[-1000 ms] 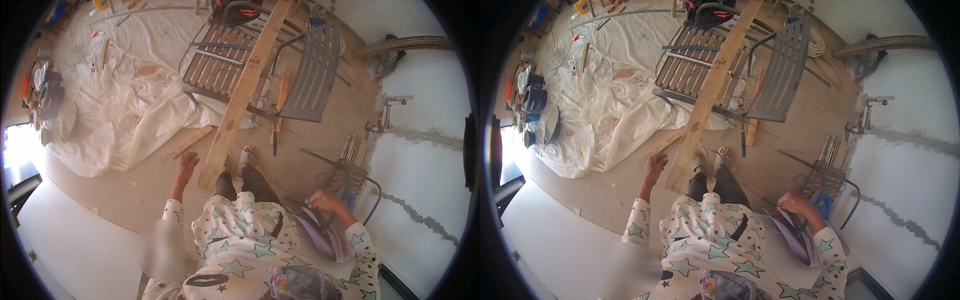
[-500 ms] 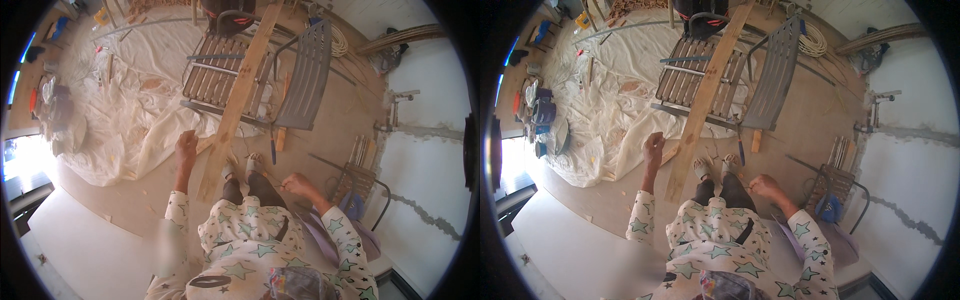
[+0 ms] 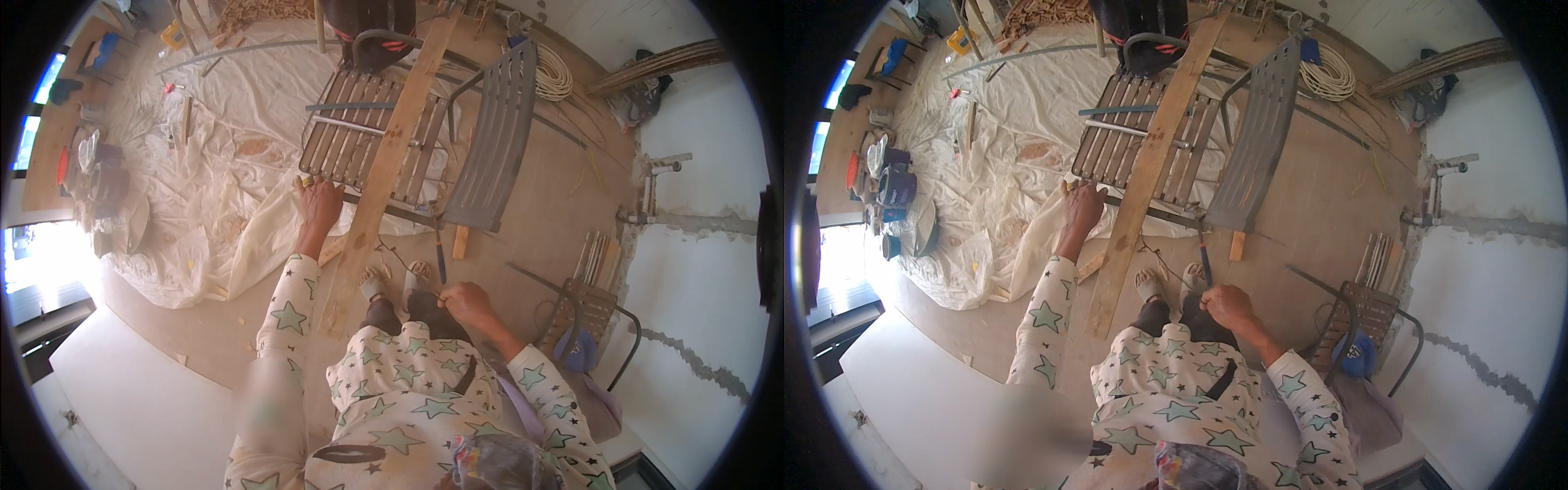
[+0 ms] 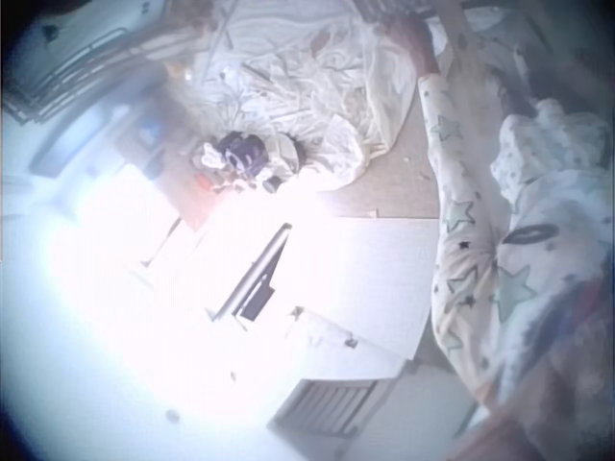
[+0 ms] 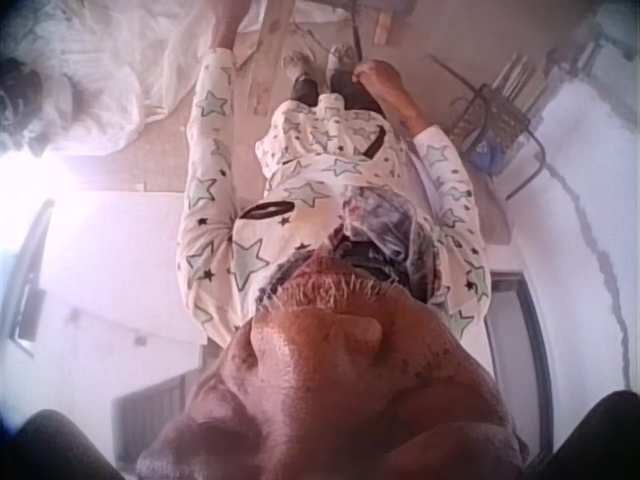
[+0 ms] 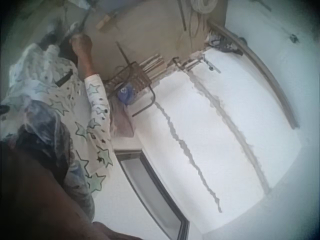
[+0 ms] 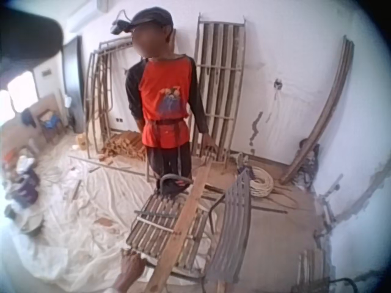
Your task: The person uses pliers to bend and secure metal wire ties around a wooden plank that is clamped to a metal chair frame. They repeatedly adjust the wire and tighten it to fasten the plank to the chair structure.
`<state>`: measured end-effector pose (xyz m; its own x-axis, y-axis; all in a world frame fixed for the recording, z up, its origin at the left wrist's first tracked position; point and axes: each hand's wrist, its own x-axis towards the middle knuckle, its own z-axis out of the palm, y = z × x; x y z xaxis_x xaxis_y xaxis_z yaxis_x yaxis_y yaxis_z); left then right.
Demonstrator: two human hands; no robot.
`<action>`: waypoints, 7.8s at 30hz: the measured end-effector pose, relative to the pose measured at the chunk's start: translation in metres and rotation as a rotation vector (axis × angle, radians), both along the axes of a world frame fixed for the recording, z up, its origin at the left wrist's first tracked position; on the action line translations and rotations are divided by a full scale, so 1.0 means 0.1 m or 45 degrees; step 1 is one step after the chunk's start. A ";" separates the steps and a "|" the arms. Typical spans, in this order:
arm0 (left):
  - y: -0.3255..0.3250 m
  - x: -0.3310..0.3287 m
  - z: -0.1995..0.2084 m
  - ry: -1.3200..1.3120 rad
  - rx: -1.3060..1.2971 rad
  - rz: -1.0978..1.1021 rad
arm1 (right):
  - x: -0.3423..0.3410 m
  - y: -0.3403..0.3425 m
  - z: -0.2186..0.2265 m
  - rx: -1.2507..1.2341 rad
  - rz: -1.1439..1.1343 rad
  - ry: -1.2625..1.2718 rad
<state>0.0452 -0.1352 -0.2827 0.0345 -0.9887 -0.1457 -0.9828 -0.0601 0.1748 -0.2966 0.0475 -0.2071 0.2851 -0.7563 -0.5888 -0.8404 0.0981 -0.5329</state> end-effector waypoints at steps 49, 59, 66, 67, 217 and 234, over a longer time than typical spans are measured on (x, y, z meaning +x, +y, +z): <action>0.69 -0.37 0.06 0.691 -0.598 -0.084 | 1.19 -0.86 1.27 -0.479 0.192 -0.423; 0.97 -0.45 0.41 0.678 -0.555 -0.236 | 1.42 -1.17 1.44 -0.840 0.631 0.005; 0.90 -0.41 0.44 0.779 -0.553 -0.270 | 1.78 -1.91 1.47 -1.010 0.875 0.126; 0.89 -0.40 0.42 0.791 -0.528 -0.249 | 1.85 -1.98 1.44 -1.025 0.911 0.135; 0.96 -0.02 0.25 1.815 -0.125 -0.095 | 1.83 -0.50 0.85 0.125 -0.644 -1.138; 0.89 -0.16 0.30 1.375 -0.380 -0.013 | 1.39 -0.15 0.72 0.392 -0.883 -1.368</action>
